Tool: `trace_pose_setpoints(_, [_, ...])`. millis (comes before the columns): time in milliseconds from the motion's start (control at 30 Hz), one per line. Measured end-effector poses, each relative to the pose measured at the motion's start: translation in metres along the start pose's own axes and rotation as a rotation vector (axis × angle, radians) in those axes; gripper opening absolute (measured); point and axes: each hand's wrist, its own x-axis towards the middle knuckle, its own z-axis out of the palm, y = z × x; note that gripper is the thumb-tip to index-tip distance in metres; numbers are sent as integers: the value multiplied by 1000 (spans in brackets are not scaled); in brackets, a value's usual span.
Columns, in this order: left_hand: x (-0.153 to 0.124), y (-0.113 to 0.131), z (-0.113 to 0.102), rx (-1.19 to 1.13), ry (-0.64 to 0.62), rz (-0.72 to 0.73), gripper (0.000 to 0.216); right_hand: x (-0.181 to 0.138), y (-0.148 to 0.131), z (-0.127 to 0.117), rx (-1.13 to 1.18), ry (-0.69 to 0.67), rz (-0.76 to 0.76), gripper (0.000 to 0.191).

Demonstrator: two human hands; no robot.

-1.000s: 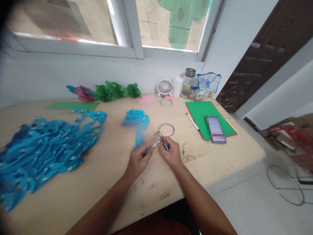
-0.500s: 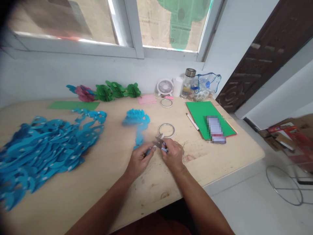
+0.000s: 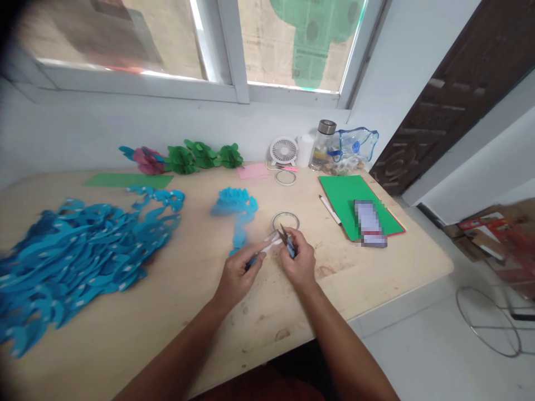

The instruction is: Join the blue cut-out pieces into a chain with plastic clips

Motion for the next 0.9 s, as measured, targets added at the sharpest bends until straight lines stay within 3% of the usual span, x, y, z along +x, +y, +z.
trace_pose_setpoints(200, [-1,-2,0,32,36,8,31,3,-4,-4,372,-70,202,28])
trace_pose_setpoints(367, [-1,-3,0,33,29,24,31,5,3,1,446,-133,329,26])
trace_pose_setpoints(600, [-2,-4,2,41,-47,35,35,7,-4,5,566,-80,426,27])
trace_pose_setpoints(733, [-2,-3,4,15,-36,40,35,7,-5,4,542,-52,394,25])
trace_pose_setpoints(900, [-3,-3,5,-4,-36,42,37,4,-1,4,321,46,302,21])
